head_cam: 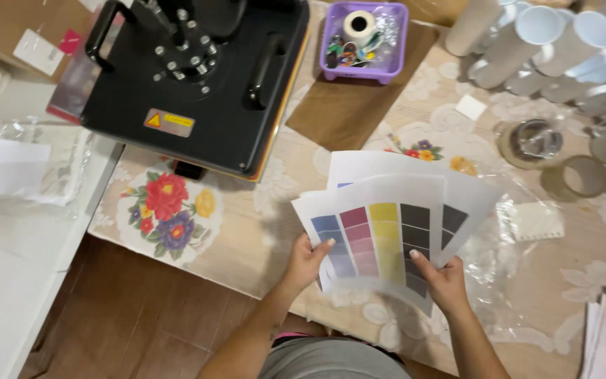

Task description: Organizing printed artwork into plastic sleeves and cleaning a heat press machine

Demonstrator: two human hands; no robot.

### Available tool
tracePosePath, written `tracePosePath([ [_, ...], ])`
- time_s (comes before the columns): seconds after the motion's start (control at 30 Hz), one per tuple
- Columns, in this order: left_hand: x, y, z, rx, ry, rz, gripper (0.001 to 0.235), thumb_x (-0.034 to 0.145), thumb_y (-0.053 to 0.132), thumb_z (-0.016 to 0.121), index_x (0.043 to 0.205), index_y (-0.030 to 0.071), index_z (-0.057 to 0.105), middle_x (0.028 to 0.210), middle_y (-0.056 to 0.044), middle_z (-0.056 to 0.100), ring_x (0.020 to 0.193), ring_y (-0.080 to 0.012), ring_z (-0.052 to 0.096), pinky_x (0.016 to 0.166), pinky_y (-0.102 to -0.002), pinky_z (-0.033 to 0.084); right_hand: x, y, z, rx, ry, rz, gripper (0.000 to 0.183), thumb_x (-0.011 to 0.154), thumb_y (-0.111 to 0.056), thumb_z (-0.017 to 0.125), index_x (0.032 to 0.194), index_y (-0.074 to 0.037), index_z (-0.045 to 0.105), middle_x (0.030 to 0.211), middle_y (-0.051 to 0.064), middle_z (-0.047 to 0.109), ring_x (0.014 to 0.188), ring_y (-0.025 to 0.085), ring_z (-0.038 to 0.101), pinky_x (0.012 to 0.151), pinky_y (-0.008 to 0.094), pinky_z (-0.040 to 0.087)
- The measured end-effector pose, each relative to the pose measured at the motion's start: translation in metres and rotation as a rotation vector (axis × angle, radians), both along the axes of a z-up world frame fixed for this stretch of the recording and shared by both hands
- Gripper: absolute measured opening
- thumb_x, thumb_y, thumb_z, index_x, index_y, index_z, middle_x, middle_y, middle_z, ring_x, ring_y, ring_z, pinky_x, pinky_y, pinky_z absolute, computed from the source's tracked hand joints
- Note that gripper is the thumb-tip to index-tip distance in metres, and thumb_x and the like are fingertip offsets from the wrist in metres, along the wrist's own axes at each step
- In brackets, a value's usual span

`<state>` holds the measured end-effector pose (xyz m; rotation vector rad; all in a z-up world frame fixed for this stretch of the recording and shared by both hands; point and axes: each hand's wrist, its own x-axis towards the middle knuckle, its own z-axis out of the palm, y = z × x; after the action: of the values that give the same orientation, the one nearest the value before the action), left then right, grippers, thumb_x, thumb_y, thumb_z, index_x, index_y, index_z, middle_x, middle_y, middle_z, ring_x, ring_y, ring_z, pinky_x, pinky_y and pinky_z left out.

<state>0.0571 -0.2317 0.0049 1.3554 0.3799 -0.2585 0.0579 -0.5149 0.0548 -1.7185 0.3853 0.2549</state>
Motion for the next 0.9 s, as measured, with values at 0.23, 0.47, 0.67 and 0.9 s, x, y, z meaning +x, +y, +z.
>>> tracePosePath([
  [0.23, 0.028, -0.01, 0.099, 0.208, -0.634, -0.051, 0.071, 0.071, 0.011, 0.09, 0.132, -0.002, 0.057, 0.113, -0.017, 0.076, 0.111, -0.0221, 0.066, 0.102, -0.042, 0.048, -0.008, -0.013, -0.011, -0.295, -0.636, 0.024, 0.05, 0.075, -0.024, 0.086, 0.114, 0.003, 0.07, 0.111, 0.023, 0.073, 0.11, 0.037, 0.067, 0.099, 0.054, 0.05],
  [0.47, 0.019, -0.016, 0.108, 0.237, -0.711, 0.018, 0.096, 0.067, 0.012, 0.093, 0.146, -0.002, 0.04, 0.11, -0.018, 0.074, 0.107, -0.0263, 0.067, 0.102, -0.043, 0.046, -0.01, 0.018, 0.04, 0.064, -0.83, -0.04, 0.05, 0.07, -0.022, 0.089, 0.104, 0.008, 0.067, 0.102, 0.023, 0.076, 0.104, 0.033, 0.073, 0.09, 0.042, 0.057],
  [0.67, 0.044, -0.019, 0.072, 0.071, -0.591, -0.025, 0.085, 0.07, 0.008, 0.091, 0.143, 0.001, 0.046, 0.104, -0.016, 0.074, 0.101, -0.0213, 0.068, 0.098, -0.037, 0.049, 0.01, 0.018, -0.029, -0.124, -0.657, -0.032, 0.03, 0.077, -0.015, 0.084, 0.094, 0.005, 0.071, 0.091, 0.022, 0.075, 0.092, 0.037, 0.072, 0.083, 0.051, 0.056],
  [0.9, 0.059, -0.028, 0.056, 0.238, -0.335, 0.029, 0.04, 0.067, 0.018, 0.095, 0.102, 0.007, 0.08, 0.092, -0.013, 0.078, 0.087, -0.0197, 0.07, 0.087, -0.039, 0.055, 0.024, 0.025, -0.019, -0.201, -0.724, -0.145, 0.02, 0.074, -0.013, 0.087, 0.084, -0.003, 0.073, 0.08, 0.017, 0.075, 0.085, 0.028, 0.075, 0.075, 0.038, 0.055],
])
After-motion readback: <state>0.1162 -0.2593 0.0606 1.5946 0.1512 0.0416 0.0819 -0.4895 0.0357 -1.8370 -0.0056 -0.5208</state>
